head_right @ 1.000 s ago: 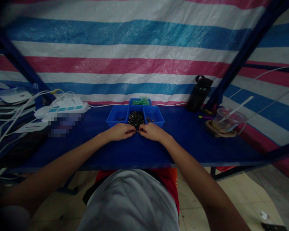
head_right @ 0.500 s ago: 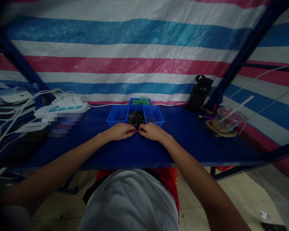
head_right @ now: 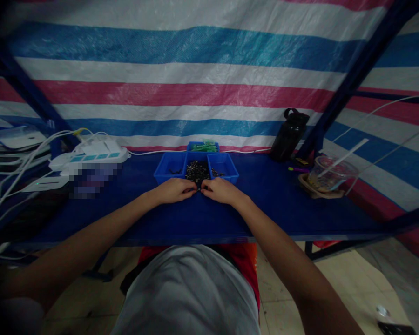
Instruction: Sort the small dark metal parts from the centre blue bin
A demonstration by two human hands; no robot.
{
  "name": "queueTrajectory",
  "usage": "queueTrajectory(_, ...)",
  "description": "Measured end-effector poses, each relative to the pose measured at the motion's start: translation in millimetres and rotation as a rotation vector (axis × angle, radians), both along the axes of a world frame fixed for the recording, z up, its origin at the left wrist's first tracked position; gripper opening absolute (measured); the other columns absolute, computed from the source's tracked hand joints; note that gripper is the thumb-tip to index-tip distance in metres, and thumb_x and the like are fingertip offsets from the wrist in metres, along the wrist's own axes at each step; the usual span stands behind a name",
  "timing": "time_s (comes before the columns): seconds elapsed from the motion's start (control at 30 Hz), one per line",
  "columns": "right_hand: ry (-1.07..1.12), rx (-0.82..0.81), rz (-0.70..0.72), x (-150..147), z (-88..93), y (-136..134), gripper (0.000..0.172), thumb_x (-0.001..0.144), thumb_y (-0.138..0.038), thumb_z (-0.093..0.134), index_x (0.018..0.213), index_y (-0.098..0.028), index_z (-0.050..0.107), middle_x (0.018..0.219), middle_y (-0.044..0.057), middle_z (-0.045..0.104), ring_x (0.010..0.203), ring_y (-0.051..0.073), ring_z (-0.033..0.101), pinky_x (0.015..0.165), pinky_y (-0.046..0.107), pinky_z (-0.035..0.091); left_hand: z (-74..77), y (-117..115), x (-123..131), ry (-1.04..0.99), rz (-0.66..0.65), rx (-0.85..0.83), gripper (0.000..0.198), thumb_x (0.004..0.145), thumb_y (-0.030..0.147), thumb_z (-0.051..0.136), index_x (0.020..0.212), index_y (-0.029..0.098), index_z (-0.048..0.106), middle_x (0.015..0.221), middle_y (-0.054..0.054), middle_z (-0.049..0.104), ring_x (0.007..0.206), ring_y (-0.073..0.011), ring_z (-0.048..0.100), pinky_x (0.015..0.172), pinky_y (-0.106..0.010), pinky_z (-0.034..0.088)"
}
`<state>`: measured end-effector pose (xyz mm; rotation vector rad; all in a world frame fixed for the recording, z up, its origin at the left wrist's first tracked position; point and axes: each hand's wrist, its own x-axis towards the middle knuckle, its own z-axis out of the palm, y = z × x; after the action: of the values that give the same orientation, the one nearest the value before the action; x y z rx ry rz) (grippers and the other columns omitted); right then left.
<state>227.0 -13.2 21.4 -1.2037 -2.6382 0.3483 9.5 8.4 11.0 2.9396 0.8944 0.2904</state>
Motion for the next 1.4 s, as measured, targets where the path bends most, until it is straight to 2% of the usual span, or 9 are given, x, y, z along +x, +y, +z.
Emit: queueTrajectory(1.4, 0.000, -0.010, -0.015, 0.0, 0.0, 0.2, 0.019, 0.088, -0.028, 0.052, 0.099, -0.017, 0.062, 0.073, 0.002, 0.065, 0.063, 0.012, 0.055, 0.057, 0.022, 0.030, -0.1, 0.2, 0.0, 0.004, -0.002, 0.001, 0.019, 0.089, 0.028, 0.044, 0.094, 0.020, 0.061, 0.087, -0.002, 0.065, 0.075, -0.0136, 0.060, 0.063, -0.021, 0.038)
